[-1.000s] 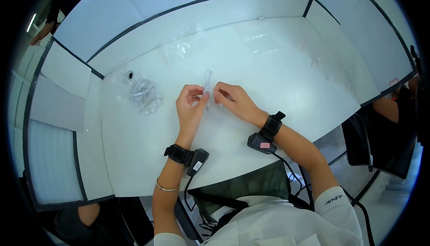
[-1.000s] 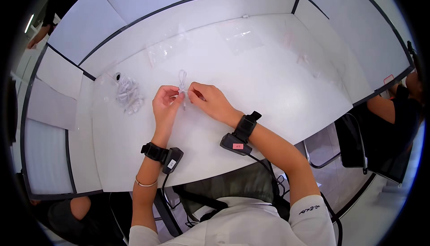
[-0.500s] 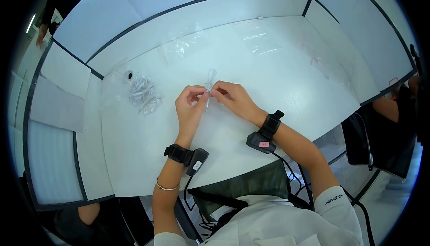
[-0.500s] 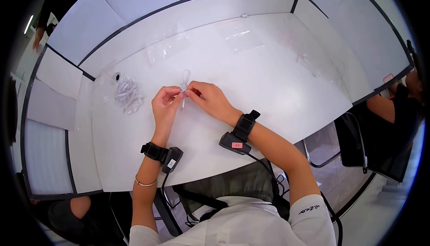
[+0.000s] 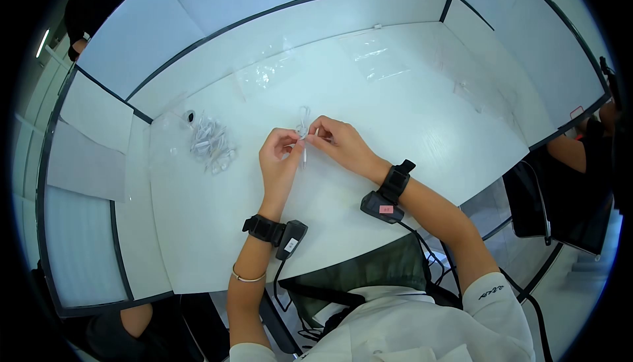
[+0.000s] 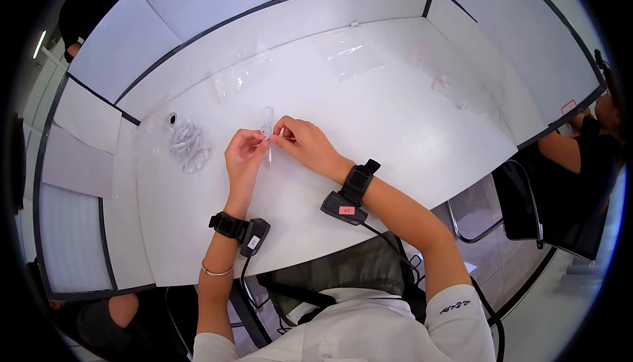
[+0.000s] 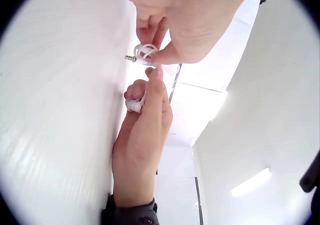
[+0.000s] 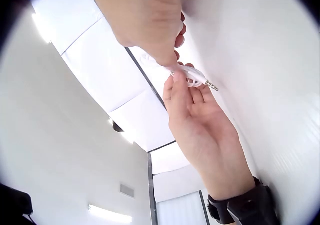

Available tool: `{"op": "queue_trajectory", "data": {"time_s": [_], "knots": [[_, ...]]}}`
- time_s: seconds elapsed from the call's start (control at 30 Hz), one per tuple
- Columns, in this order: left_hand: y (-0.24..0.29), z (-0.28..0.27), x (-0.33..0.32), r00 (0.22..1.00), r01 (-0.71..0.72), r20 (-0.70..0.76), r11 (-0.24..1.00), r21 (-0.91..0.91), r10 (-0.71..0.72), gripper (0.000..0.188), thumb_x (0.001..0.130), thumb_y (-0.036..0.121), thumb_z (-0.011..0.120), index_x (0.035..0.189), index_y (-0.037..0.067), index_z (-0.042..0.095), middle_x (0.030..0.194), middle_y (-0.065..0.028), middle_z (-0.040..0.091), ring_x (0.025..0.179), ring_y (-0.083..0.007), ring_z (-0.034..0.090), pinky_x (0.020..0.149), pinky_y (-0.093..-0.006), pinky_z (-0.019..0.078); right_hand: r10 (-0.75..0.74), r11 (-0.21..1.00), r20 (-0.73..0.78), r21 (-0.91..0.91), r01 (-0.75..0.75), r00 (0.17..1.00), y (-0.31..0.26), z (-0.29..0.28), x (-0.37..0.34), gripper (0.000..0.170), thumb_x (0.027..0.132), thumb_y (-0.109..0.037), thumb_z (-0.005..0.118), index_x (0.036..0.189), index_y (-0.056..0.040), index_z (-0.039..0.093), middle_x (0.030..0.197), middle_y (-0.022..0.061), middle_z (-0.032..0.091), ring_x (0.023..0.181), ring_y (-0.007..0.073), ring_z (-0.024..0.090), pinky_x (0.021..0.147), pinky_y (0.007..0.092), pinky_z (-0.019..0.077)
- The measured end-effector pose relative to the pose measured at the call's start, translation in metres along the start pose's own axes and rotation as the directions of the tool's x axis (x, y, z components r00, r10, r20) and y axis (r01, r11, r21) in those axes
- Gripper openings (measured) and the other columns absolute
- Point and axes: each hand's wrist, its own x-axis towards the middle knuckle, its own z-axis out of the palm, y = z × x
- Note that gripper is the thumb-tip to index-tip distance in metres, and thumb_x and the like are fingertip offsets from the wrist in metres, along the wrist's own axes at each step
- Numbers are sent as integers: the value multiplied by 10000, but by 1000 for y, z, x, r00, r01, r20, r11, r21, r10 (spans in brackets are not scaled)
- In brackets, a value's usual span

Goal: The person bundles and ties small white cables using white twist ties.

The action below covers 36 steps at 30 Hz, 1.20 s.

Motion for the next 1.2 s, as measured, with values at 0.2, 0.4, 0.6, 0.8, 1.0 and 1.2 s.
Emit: {"op": "queue_trajectory", "data": {"time_s": [0.2, 0.4, 0.6, 0.8, 1.0, 1.2], "knots": [[0, -1, 0, 1000, 20, 17, 1000, 0, -20, 60, 809, -7, 583, 847, 17, 544, 839, -26, 577, 808, -100, 569, 675, -222, 417, -45, 999, 44, -12, 46, 998, 7, 3, 1, 180, 886, -154, 534, 920, 17, 578, 746, 120, 590, 635, 175, 512, 624, 285, 432], [-2, -2, 1, 999, -12, 41, 999, 31, 11, 60, 810, -13, 580, 851, 15, 545, 852, -45, 590, 820, -110, 582, 659, -229, 424, -44, 999, 55, -20, 46, 998, 2, 1, -2, 171, 862, -181, 549, 868, -12, 581, 732, 132, 595, 677, 280, 550, 610, 374, 422], [-1, -2, 1, 996, -39, -76, 998, 41, 42, 74, 811, -24, 581, 864, 9, 543, 872, -48, 586, 804, -113, 574, 662, -232, 435, -157, 984, 8, -80, 157, 988, 7, 7, -4, 172, 830, -169, 576, 844, 2, 564, 765, 139, 590, 713, 283, 559, 640, 375, 442], [-2, -3, 2, 991, -57, -119, 998, 40, 62, 107, 808, -20, 591, 889, 11, 528, 877, -53, 578, 812, -115, 566, 660, -232, 440, -127, 990, -25, -63, 125, 992, 7, 4, -3, 159, 837, -157, 560, 881, -4, 570, 790, 135, 600, 726, 275, 573, 665, 359, 459], [-3, -3, 3, 989, -40, -142, 998, 52, 47, 131, 804, -19, 598, 901, 13, 517, 880, -55, 572, 817, -116, 563, 660, -230, 438, -15, 996, -25, 84, 17, 1000, 1, 2, -3, 163, 870, -169, 520, 909, -25, 583, 788, 127, 625, 678, 257, 589, 637, 332, 459], [-4, -5, 4, 991, -41, -126, 997, 58, 48, 130, 799, -27, 603, 890, 15, 520, 882, -56, 577, 818, -115, 570, 670, -225, 433, -47, 999, -3, 12, 47, 999, 2, 2, -4, 182, 875, -192, 511, 909, -32, 591, 808, 117, 622, 678, 239, 575, 635, 327, 451]]}}
